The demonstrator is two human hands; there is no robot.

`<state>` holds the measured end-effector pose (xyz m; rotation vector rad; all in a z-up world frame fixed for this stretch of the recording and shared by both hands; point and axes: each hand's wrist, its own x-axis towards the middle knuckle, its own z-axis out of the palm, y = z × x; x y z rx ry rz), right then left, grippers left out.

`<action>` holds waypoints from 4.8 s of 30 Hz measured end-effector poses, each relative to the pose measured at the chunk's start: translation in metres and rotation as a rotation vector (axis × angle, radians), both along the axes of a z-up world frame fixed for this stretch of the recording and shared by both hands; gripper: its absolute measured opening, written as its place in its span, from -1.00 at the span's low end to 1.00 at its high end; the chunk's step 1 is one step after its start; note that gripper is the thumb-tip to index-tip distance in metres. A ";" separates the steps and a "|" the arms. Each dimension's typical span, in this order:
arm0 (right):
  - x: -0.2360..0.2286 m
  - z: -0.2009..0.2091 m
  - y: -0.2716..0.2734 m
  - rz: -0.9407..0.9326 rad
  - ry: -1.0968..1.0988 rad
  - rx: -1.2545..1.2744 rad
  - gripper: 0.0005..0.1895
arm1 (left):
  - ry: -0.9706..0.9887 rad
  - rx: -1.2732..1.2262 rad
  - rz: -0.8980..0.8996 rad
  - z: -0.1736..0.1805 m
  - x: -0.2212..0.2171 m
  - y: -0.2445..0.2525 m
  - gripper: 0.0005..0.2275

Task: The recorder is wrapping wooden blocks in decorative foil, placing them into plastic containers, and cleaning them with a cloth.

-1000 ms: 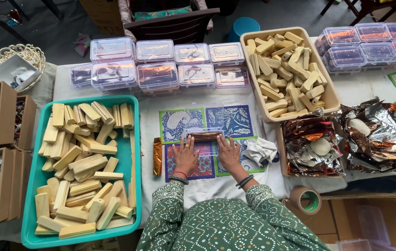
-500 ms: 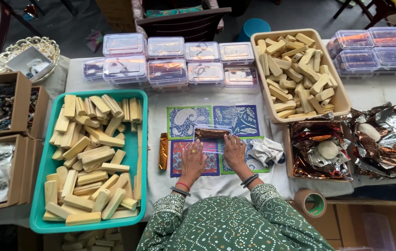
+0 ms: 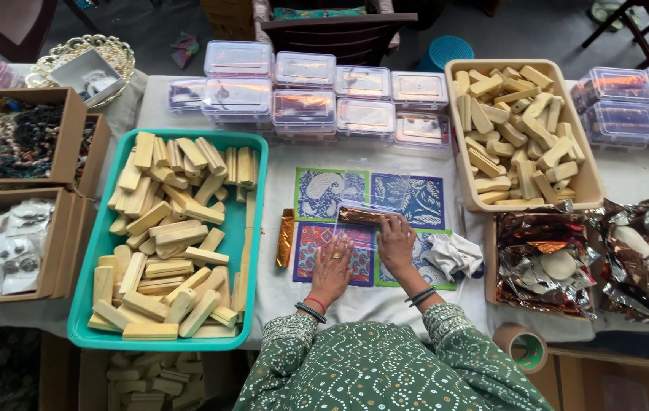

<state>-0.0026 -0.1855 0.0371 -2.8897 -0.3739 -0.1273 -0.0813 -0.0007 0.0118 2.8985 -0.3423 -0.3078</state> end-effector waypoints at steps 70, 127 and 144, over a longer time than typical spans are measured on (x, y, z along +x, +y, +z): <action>0.074 -0.043 0.001 0.290 0.619 -0.041 -0.68 | -0.172 -0.185 0.016 -0.006 0.046 0.011 -0.50; -0.020 -0.004 -0.050 0.084 -0.088 -0.019 -0.72 | -0.222 -0.024 0.006 -0.018 0.055 0.003 -0.53; 0.106 -0.025 -0.067 -0.408 0.320 0.996 -0.14 | -0.142 -0.508 0.389 -0.027 0.040 0.007 -0.49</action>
